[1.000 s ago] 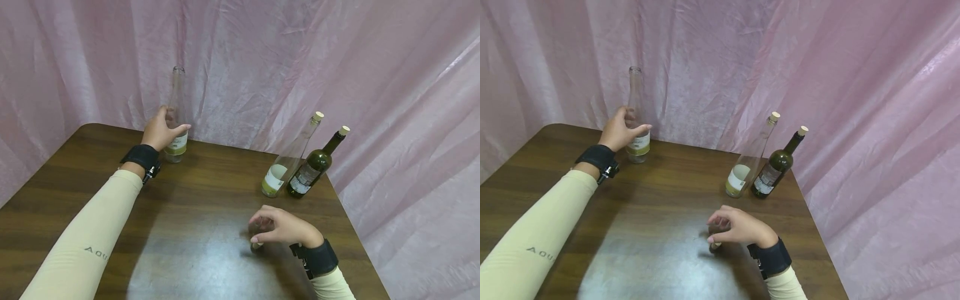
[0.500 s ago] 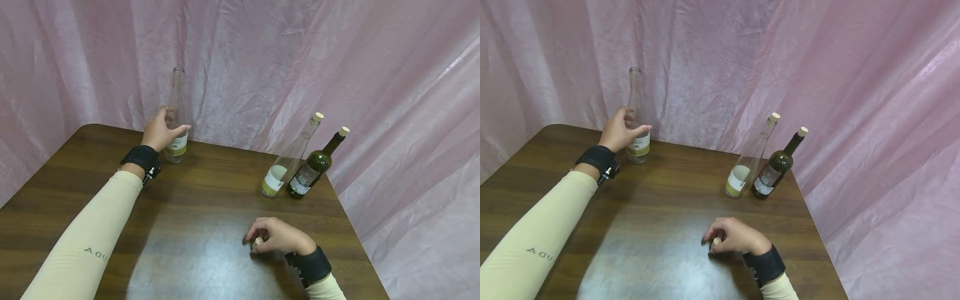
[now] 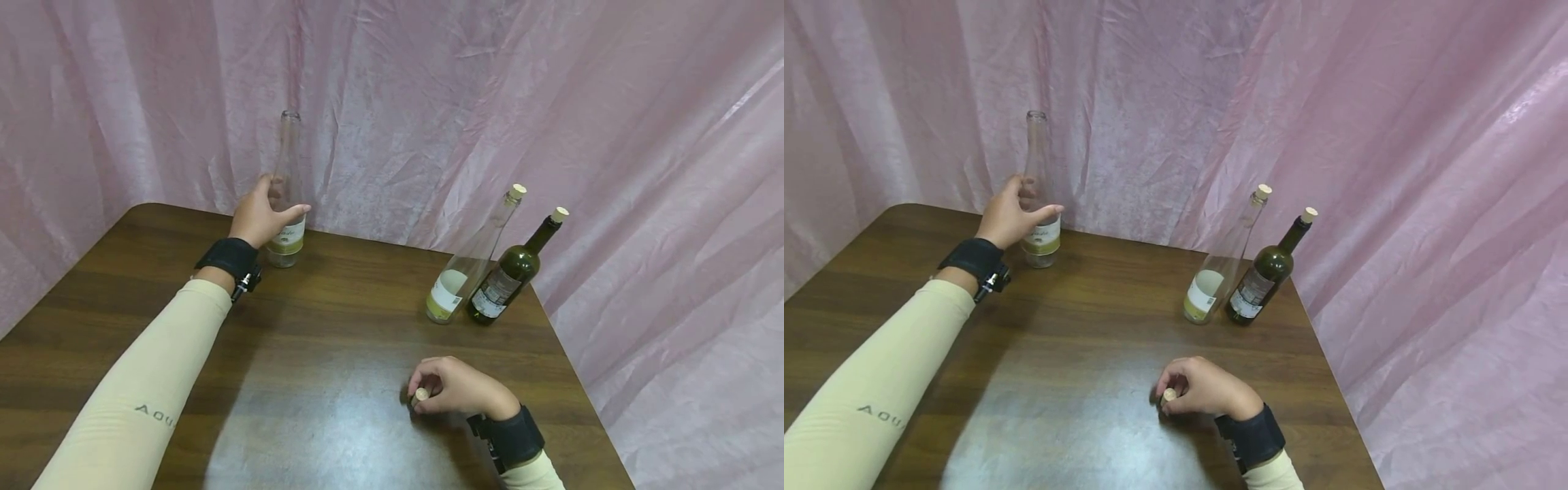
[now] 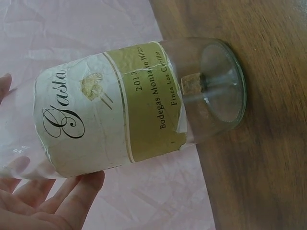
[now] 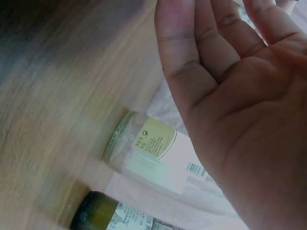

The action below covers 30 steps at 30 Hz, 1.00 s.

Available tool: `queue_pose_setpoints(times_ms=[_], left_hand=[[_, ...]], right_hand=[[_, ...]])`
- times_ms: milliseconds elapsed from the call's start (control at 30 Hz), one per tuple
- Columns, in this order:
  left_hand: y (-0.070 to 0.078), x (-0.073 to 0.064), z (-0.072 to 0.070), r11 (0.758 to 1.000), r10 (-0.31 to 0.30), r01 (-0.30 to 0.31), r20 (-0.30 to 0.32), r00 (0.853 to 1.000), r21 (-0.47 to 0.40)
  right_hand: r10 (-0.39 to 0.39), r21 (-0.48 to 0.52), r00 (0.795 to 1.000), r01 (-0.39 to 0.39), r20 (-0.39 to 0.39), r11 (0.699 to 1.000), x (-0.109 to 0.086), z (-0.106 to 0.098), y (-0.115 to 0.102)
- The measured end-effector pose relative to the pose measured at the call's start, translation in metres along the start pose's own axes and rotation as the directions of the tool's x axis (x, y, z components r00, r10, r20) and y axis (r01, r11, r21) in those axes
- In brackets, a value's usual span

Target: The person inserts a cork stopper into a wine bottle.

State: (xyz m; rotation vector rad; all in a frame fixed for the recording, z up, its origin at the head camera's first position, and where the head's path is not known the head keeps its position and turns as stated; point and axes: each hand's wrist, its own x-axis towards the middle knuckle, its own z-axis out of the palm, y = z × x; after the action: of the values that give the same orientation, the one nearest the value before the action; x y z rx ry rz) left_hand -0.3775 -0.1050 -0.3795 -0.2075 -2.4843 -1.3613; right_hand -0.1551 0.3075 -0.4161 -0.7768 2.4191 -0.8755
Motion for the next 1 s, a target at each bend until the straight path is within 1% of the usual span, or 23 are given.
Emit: queue_pose_setpoints(times_ms=[200, 467, 600, 700, 767, 833, 933, 1000], left_hand=[[0.0, -0.002, -0.005, 1.0, -0.013, 0.013, 0.029, 0.999, -0.005], [-0.001, -0.004, -0.012, 1.0, 0.018, -0.018, 0.039, 0.999, 0.004], [0.001, -0.008, -0.015, 1.0, 0.03, -0.03, 0.044, 0.999, 0.005], [0.003, -0.012, -0.015, 0.999, 0.036, -0.037, 0.051, 0.998, 0.014], [0.004, -0.014, -0.015, 0.999, 0.043, -0.044, 0.051, 0.998, 0.021], [0.005, -0.015, -0.014, 0.998, 0.052, -0.053, 0.047, 0.998, 0.025], [0.004, -0.015, -0.012, 0.998, 0.061, -0.062, 0.042, 0.997, 0.019], [0.003, -0.015, -0.01, 0.998, 0.067, -0.067, 0.042, 0.997, 0.013]], right_hand=[[0.001, 0.004, 1.0, -0.001, -0.019, 1.0, 0.001, 0.002, -0.001], [-0.025, -0.022, 0.999, 0.024, -0.04, 0.999, 0.002, 0.001, -0.001], [-0.042, -0.036, 0.997, 0.04, -0.07, 0.999, 0.002, -0.001, -0.002], [-0.06, -0.044, 0.992, 0.055, -0.113, 0.997, 0.004, -0.002, -0.003], [-0.076, -0.058, 0.985, 0.068, -0.152, 0.996, 0.005, -0.004, -0.005], [-0.107, -0.074, 0.974, 0.094, -0.199, 0.993, 0.007, -0.005, -0.007], [-0.158, -0.109, 0.949, 0.133, -0.273, 0.985, 0.011, -0.007, -0.011], [-0.199, -0.126, 0.928, 0.167, -0.315, 0.978, 0.012, -0.009, -0.013]])
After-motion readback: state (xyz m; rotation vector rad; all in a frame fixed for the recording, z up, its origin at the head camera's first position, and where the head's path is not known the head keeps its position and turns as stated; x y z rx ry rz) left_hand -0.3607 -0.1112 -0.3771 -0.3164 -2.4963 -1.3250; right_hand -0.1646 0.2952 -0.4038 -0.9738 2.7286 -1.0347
